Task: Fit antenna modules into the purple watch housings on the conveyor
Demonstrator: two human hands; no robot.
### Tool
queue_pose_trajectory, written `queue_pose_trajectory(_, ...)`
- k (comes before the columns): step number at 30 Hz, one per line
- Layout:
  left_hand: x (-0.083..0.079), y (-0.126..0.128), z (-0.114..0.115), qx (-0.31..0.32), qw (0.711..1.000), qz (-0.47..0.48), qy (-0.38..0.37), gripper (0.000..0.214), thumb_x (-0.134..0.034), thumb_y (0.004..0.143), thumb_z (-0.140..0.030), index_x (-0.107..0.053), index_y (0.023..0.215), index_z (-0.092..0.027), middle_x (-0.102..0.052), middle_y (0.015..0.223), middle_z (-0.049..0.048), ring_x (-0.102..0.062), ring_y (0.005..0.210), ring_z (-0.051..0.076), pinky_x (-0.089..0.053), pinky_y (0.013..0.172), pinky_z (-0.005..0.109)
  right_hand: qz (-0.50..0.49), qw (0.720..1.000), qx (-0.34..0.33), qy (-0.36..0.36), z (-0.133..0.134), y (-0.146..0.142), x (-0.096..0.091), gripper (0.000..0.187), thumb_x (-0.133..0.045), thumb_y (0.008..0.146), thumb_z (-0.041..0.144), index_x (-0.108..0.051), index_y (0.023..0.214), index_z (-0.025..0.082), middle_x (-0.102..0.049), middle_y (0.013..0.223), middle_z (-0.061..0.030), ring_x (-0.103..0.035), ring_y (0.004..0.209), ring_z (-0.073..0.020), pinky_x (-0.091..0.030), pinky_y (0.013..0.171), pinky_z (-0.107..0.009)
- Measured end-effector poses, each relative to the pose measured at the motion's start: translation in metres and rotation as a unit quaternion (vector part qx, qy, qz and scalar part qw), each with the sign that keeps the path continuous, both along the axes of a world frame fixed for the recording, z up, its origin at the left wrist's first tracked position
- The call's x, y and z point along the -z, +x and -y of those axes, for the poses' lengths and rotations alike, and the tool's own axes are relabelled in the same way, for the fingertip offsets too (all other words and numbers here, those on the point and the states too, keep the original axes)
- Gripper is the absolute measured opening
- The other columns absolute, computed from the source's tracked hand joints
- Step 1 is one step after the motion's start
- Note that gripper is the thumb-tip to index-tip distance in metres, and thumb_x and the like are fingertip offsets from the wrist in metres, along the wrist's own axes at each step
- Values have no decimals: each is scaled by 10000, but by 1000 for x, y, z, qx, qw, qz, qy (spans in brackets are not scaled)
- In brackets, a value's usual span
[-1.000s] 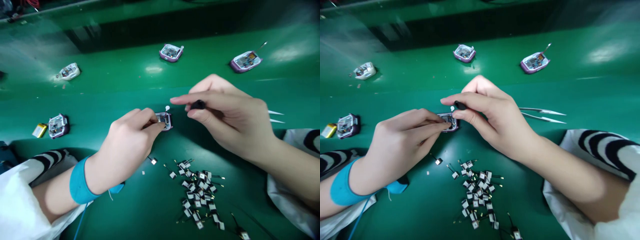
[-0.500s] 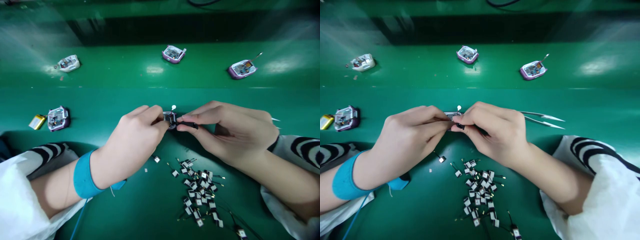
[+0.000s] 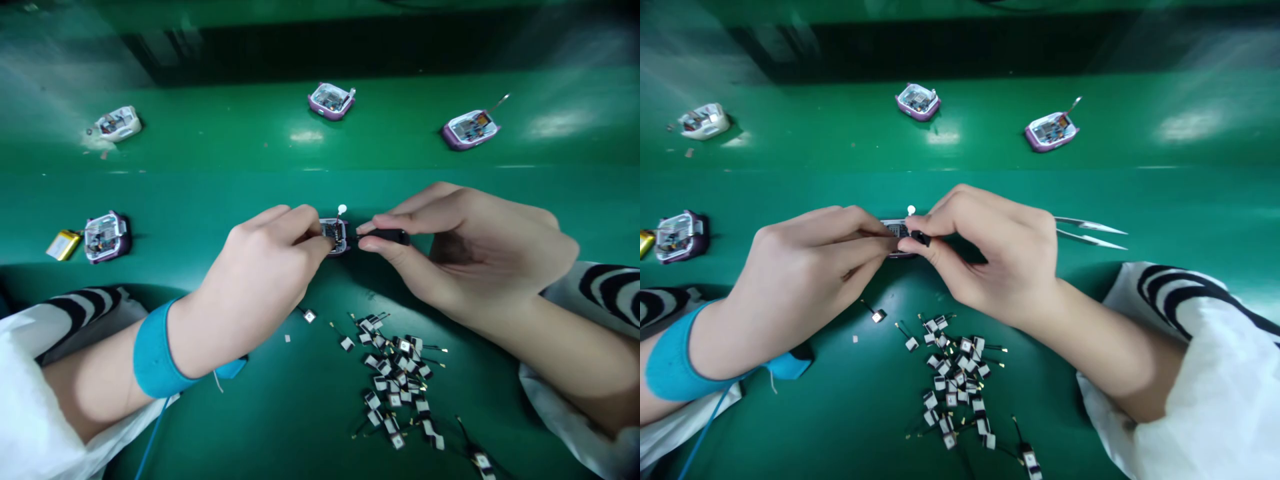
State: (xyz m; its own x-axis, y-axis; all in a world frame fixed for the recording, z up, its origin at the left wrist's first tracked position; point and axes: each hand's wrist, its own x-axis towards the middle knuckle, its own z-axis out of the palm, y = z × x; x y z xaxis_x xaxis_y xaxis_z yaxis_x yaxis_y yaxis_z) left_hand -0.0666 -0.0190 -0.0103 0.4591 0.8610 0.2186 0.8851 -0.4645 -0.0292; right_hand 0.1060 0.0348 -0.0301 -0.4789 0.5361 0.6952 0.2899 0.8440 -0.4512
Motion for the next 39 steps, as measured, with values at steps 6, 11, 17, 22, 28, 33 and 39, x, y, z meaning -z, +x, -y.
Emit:
queue_pose_trajectory(6, 1, 0, 0, 2, 1000, -7, -2, 218, -422, 794, -119, -618, 724, -184, -618, 790, 12, -583, 709, 147, -454, 576, 243, 24, 999, -9, 19, 1, -1, 0, 156, -644, 660, 74, -555, 707, 193, -639, 652, 21, -602, 630, -81, -484, 516, -169)
queue_pose_trajectory(11, 1, 0, 1, -10, 1000, -17, -8, 235, -406, 813, -147, -622, 732, -194, -616, 799, 4, -581, 733, 140, -453, 592, 233, 39, 998, -20, 38, 1, -2, -1, 115, -615, 708, 110, -546, 695, 201, -638, 660, 26, -595, 612, -68, -478, 506, -165)
queue_pose_trajectory(17, 0, 0, 0, -12, 1000, -18, -12, 267, -382, 829, -152, -616, 706, -193, -604, 783, 8, -568, 706, 135, -441, 574, 234, 69, 995, -8, 67, 2, -2, 1, 129, -587, 729, 126, -503, 683, 212, -644, 663, 17, -609, 610, -88, -460, 459, -191)
queue_pose_trajectory(22, 0, -1, -2, -6, 999, 14, -37, 270, -390, 832, -143, -606, 672, -174, -595, 782, 28, -575, 811, 168, -483, 669, 263, 72, 995, -16, 73, 3, -2, 1, 139, -570, 725, 100, -496, 683, 210, -651, 682, 4, -614, 610, -96, -469, 464, -203)
queue_pose_trajectory(28, 2, -3, 0, -20, 998, 35, -51, 250, -373, 834, -151, -606, 760, -203, -618, 839, -2, -614, 776, 140, -476, 593, 218, 69, 996, -7, 54, 4, -3, 2, 172, -563, 709, 78, -475, 659, 217, -640, 668, 14, -611, 598, -99, -444, 424, -207)
queue_pose_trajectory(33, 2, -2, 0, -24, 998, 31, -52, 237, -375, 826, -145, -588, 735, -192, -615, 833, -2, -620, 765, 136, -442, 543, 201, 51, 998, -19, 20, 4, -5, 4, 195, -547, 704, 48, -467, 668, 223, -613, 659, 19, -606, 638, -112, -458, 471, -231)
queue_pose_trajectory(39, 3, -1, -1, -27, 997, 30, -60, 215, -382, 824, -153, -567, 716, -176, -587, 798, -2, -619, 749, 136, -430, 540, 200, 12, 999, -42, 22, -1, -10, 10, 224, -548, 697, 50, -422, 601, 208, -559, 589, 28, -584, 589, -114, -428, 442, -234)
